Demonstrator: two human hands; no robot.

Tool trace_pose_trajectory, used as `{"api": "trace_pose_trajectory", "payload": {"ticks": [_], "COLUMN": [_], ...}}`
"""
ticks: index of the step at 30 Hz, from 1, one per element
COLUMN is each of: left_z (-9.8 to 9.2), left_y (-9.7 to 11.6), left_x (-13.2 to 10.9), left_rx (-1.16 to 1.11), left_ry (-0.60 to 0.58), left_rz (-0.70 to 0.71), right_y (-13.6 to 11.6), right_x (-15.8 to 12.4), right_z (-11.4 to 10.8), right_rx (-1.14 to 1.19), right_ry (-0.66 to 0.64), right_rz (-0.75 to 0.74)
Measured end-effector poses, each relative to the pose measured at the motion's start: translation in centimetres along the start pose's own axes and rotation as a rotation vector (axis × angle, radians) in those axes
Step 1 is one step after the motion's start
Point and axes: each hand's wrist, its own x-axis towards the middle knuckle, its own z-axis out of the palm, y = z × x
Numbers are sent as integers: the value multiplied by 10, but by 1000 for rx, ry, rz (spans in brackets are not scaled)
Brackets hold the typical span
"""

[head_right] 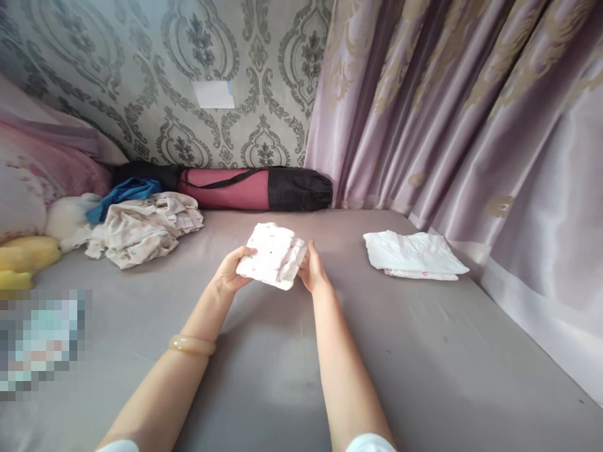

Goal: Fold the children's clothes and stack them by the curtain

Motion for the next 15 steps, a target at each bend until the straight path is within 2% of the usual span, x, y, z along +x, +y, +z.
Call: {"api": "trace_pose_trajectory", "payload": {"ticks": [3,7,9,12,15], "left_z": [6,9,8,5,4], "left_y": [0,-7,-13,-20,-25], "left_x": [-1,3,7,12,14], "left_rx": [-78,-77,-63,6,97], "left_ry": [23,47,44,70,129], "left_rz": [36,5,-13,23,54], "right_y": [-7,-20,-25,-26,-21], "right_x": [-9,-18,-19,-18,-16], "right_z": [1,7,8,8,8], "right_rx": [196,260,336,498,508], "right_ry": [-172,-115,-126,-181,-133], "right_rz": [54,51,84,147,223]}}
